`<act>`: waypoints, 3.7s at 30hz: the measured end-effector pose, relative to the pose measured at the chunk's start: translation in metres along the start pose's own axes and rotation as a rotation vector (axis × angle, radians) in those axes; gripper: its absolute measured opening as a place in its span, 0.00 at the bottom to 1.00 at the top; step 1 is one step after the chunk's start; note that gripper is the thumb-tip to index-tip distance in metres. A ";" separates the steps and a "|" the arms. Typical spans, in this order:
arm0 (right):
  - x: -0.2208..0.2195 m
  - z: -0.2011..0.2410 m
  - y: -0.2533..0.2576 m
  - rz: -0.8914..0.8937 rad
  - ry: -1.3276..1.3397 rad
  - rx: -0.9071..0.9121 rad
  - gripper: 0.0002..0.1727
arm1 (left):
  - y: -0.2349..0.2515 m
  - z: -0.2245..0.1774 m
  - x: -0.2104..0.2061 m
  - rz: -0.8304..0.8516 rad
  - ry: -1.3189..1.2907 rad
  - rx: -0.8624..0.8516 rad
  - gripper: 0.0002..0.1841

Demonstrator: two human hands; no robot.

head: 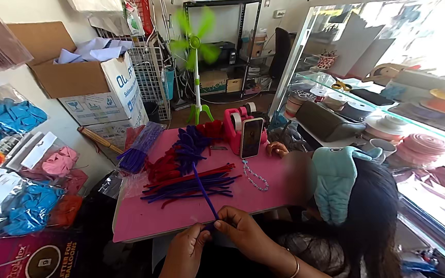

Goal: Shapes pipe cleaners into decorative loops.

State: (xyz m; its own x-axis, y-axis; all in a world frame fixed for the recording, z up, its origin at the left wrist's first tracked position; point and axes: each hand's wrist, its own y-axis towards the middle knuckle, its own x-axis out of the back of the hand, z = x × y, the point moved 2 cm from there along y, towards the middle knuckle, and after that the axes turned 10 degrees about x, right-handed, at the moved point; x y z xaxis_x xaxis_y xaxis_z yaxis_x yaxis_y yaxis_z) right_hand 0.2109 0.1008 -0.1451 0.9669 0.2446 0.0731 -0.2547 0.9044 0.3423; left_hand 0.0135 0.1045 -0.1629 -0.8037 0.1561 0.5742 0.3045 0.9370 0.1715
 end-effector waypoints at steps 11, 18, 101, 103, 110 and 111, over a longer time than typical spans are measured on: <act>0.006 -0.007 0.006 -0.076 -0.158 0.016 0.09 | 0.001 0.000 -0.001 -0.176 0.000 -0.022 0.19; 0.006 0.000 0.001 -0.137 -0.171 0.130 0.08 | 0.002 -0.004 0.003 -0.231 -0.442 0.074 0.09; 0.008 0.013 0.005 0.046 -0.261 0.153 0.09 | -0.002 -0.019 -0.004 0.023 -0.019 -0.030 0.18; 0.007 0.013 0.004 0.071 -0.223 0.126 0.09 | -0.002 -0.018 -0.004 0.058 -0.001 -0.035 0.18; 0.003 0.016 0.001 0.202 -0.009 -0.004 0.08 | -0.004 -0.008 0.006 0.016 0.076 -0.109 0.23; 0.002 0.015 0.001 0.192 -0.005 -0.005 0.08 | -0.005 -0.008 0.006 0.003 0.099 -0.115 0.24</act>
State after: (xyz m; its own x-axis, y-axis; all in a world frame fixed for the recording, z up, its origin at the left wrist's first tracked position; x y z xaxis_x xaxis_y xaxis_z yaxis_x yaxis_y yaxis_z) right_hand 0.2128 0.0967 -0.1304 0.9004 0.4115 0.1415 -0.4350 0.8430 0.3165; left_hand 0.0110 0.0985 -0.1541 -0.7504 0.1219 0.6497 0.3679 0.8936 0.2572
